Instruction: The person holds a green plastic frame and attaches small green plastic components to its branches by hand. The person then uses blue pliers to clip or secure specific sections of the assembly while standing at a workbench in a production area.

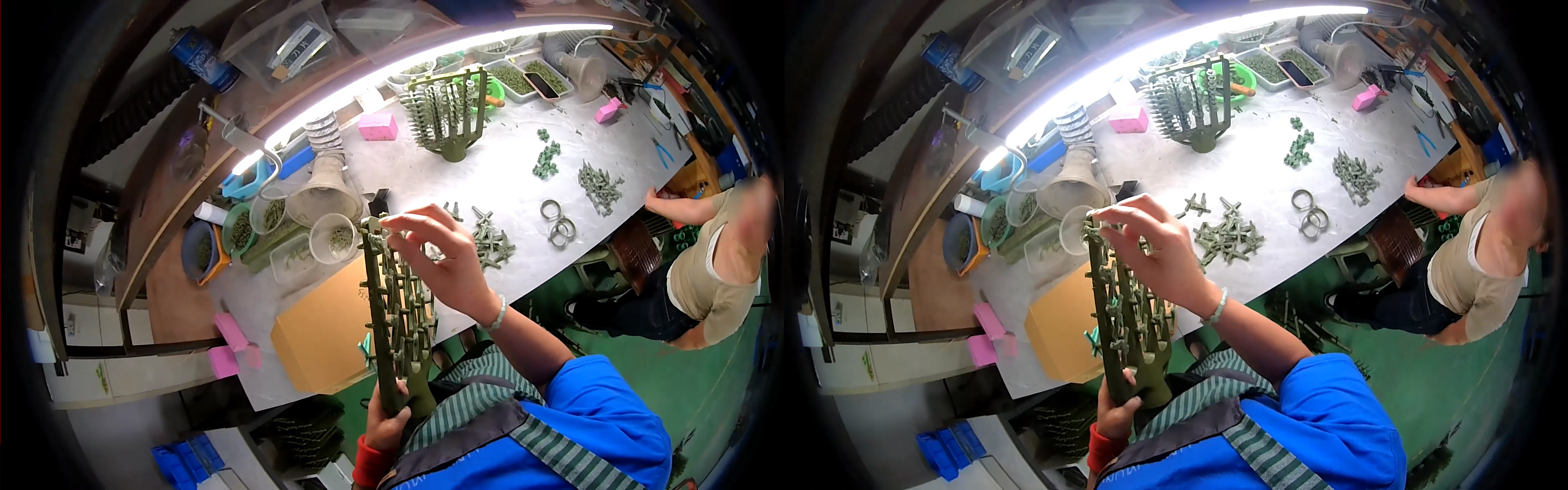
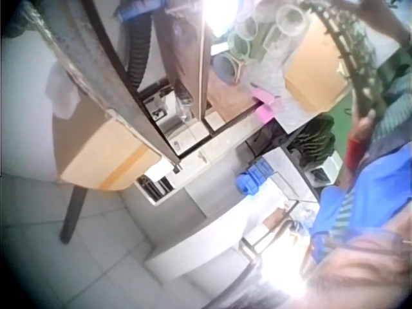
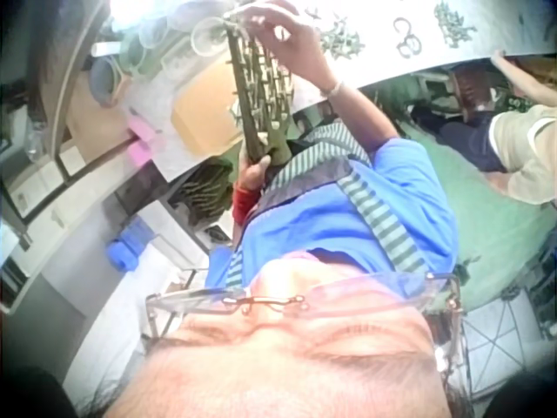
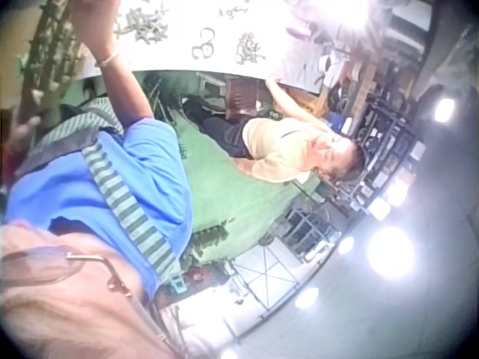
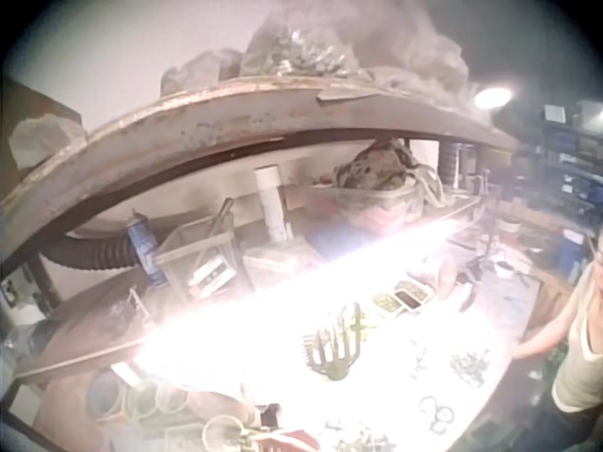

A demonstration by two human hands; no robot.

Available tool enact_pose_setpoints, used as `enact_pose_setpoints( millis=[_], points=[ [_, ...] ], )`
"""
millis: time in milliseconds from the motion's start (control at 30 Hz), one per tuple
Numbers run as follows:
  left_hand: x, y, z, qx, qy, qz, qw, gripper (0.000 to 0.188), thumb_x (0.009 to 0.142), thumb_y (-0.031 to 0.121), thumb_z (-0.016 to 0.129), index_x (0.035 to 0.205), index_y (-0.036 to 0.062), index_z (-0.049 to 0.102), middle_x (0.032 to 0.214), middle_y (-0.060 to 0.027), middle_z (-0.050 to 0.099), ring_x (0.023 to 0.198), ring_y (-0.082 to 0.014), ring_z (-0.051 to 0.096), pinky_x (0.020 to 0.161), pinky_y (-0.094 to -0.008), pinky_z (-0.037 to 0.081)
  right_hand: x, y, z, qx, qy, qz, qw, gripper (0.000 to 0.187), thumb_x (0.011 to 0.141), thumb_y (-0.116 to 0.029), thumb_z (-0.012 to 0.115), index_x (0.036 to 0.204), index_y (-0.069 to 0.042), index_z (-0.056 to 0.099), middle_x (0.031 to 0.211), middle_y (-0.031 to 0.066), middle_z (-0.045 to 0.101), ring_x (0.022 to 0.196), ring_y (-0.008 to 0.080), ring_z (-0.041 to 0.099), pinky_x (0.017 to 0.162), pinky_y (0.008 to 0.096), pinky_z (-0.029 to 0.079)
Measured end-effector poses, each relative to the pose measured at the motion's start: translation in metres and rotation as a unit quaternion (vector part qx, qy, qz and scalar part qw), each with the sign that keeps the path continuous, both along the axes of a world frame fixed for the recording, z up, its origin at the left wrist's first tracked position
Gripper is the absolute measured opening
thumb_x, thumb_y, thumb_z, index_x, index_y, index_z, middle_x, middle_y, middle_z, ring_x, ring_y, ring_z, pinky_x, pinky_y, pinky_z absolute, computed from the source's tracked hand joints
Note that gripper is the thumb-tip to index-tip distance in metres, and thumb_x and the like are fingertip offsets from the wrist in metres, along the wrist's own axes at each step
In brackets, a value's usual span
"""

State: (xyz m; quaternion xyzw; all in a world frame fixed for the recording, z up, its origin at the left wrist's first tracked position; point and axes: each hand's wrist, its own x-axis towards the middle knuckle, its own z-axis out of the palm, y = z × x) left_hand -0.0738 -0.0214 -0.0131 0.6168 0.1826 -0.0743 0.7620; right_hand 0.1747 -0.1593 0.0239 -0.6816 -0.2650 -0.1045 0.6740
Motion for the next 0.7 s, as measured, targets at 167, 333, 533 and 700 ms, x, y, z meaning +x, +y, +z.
enact_pose_setpoints(
  millis=[167,333,533,700],
  points=[
    [0.002,-0.003,0.004,-0.001,0.035,0.024,0.999,0.043,0.064,-0.003,0.058,0.105,0.0050,0.049,0.103,-0.0030,0.046,0.100,-0.0150,0.044,0.095,-0.0278,0.033,-0.009,-0.005,-0.016,0.074,0.168,0.069,0.981,0.018,0.090,-0.007,0.068,0.108,-0.006,0.069,0.091,0.0036,0.063,0.070,0.0065,0.058,0.064,0.0227,0.049],
    [0.007,-0.004,0.006,-0.021,0.030,0.019,0.999,0.045,0.063,-0.004,0.058,0.106,0.0055,0.050,0.100,-0.0020,0.044,0.097,-0.0148,0.044,0.092,-0.0274,0.034,-0.018,-0.016,-0.017,-0.028,0.136,0.106,0.985,0.024,0.089,-0.001,0.067,0.112,-0.005,0.069,0.096,0.0042,0.065,0.084,0.0085,0.062,0.076,0.0227,0.050],
    [0.008,-0.003,0.006,-0.034,0.021,0.010,0.999,0.045,0.063,-0.002,0.060,0.106,0.0059,0.050,0.099,-0.0017,0.044,0.095,-0.0146,0.044,0.092,-0.0272,0.034,-0.018,-0.006,-0.015,-0.026,-0.051,0.023,0.998,0.022,0.083,-0.007,0.073,0.104,-0.010,0.072,0.096,0.0046,0.068,0.080,0.0188,0.067,0.069,0.0311,0.054],
    [0.005,0.000,-0.003,-0.047,0.008,0.015,0.999,0.044,0.064,0.000,0.062,0.106,0.0058,0.049,0.105,-0.0040,0.047,0.106,-0.0178,0.047,0.099,-0.0304,0.033,-0.018,-0.004,-0.014,-0.084,-0.118,-0.030,0.989,0.019,0.082,-0.011,0.074,0.100,-0.010,0.071,0.092,0.0034,0.068,0.080,0.0224,0.067,0.069,0.0337,0.055]
  ],
)
